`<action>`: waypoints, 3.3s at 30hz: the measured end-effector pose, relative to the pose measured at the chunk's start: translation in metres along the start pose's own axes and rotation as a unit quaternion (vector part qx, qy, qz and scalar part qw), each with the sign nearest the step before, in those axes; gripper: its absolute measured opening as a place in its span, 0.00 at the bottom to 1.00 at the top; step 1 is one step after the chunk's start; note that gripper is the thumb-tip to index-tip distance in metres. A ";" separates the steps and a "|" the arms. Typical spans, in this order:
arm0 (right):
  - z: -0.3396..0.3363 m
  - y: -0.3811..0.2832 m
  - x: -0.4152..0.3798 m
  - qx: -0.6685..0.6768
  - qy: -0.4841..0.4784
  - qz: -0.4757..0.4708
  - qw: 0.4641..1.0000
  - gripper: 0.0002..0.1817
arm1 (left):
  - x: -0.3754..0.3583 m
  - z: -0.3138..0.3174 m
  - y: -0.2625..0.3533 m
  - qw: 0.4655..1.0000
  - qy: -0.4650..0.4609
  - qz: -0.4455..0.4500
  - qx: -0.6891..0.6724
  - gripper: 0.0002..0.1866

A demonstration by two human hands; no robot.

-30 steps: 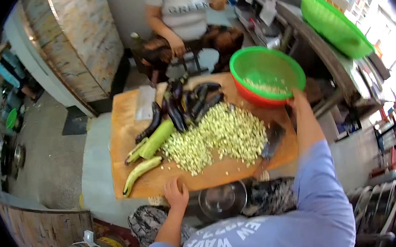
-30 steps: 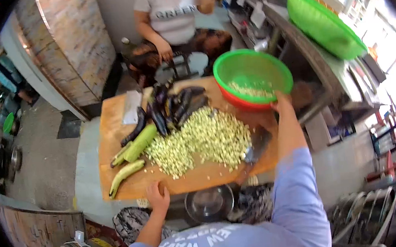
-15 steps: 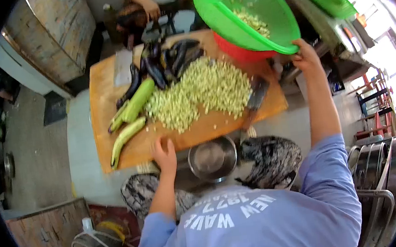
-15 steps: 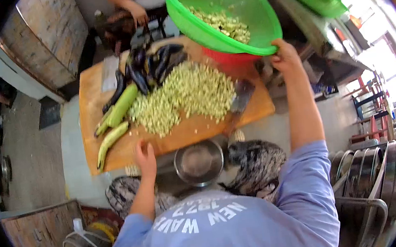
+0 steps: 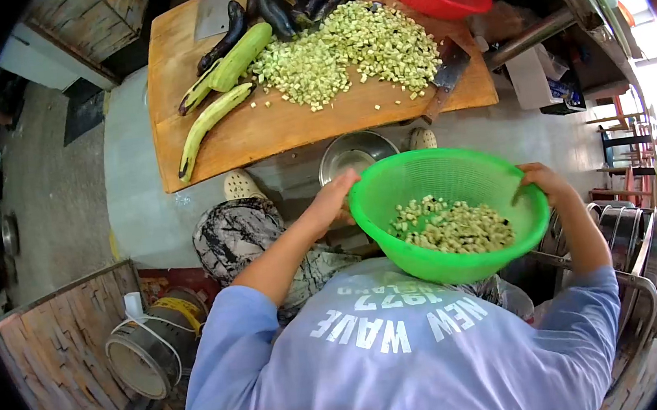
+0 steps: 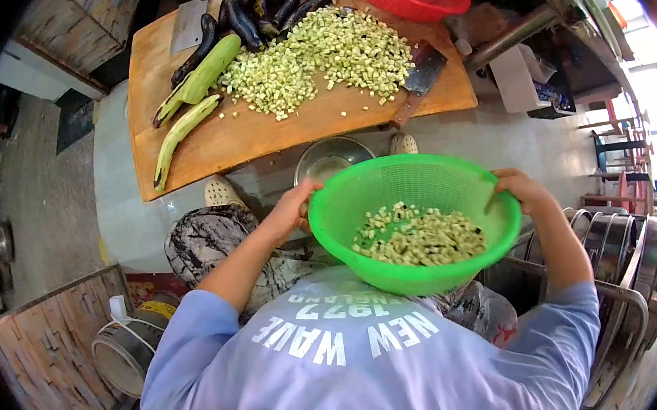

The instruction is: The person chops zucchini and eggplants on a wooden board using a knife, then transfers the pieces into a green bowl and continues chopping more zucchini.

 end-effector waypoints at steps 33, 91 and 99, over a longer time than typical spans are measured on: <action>0.069 -0.073 0.233 0.151 0.199 -0.240 0.938 0.23 | 0.017 -0.102 -0.040 0.803 0.363 -0.112 0.460 0.32; 0.137 -0.070 0.047 -0.299 0.234 -0.424 0.822 0.28 | 0.049 -0.107 0.188 0.627 0.596 0.317 0.389 0.23; 0.054 -0.170 0.153 -0.365 0.323 -0.446 0.751 0.33 | 0.113 -0.108 0.216 0.681 0.543 0.280 0.403 0.24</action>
Point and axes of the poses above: each hand's wrist, its own x-axis towards the middle knuckle, its own z-axis out of the palm, y = z × x, the point moved 8 cm from there along x, towards the middle knuckle, and after that the axes turned 2 degrees about -x, right-handed, at the moved point
